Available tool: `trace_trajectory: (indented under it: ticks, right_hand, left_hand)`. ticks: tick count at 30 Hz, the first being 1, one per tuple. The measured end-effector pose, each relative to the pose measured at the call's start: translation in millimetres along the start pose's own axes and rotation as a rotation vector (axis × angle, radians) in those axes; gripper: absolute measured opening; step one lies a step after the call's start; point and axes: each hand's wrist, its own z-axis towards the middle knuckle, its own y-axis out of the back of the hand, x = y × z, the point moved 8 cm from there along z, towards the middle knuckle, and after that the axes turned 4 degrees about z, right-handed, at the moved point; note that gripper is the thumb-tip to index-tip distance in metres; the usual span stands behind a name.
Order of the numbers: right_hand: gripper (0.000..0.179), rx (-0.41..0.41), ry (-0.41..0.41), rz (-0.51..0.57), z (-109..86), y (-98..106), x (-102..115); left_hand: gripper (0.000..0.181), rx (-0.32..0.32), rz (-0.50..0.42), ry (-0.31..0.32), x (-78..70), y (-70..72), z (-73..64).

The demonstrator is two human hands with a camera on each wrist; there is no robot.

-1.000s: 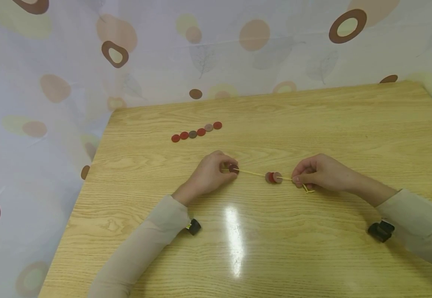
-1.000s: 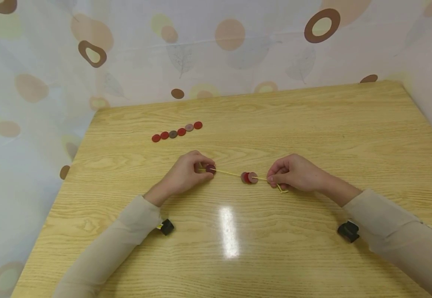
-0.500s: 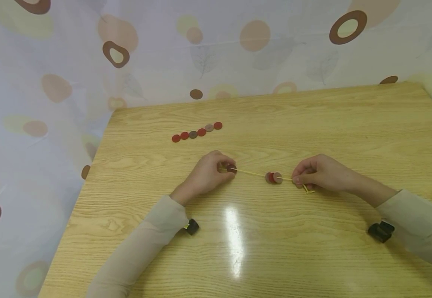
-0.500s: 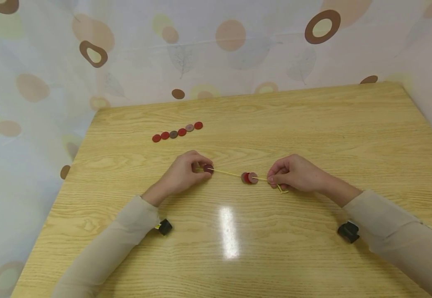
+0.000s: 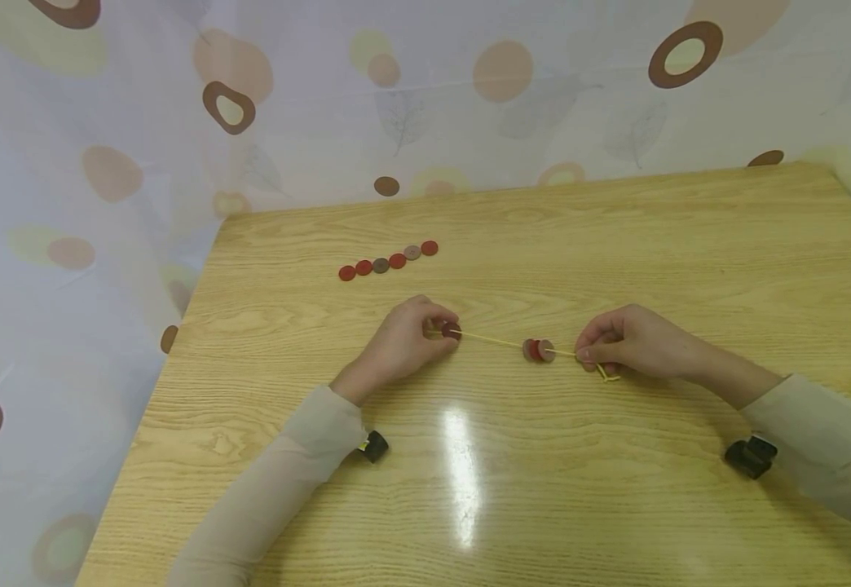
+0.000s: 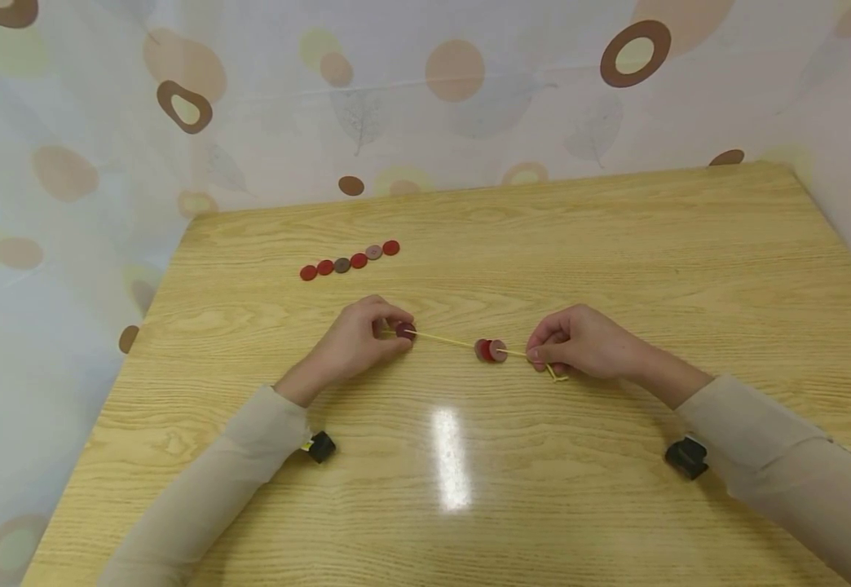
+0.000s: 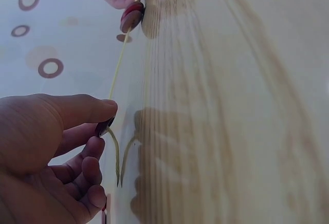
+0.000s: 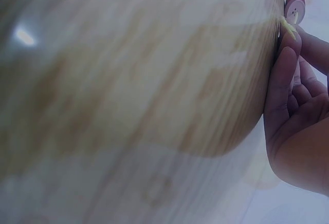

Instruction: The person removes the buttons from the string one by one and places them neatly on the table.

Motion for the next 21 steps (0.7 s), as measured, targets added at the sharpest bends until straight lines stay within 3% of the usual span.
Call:
trace_trajectory:
  ticks: [21]
  right_hand:
    - [0.012, 0.010, 0.015, 0.011, -0.2, -0.5, 0.8]
  left_hand:
    - [0.024, -0.020, -0.004, 0.007, 5.4, 6.0, -3.0]
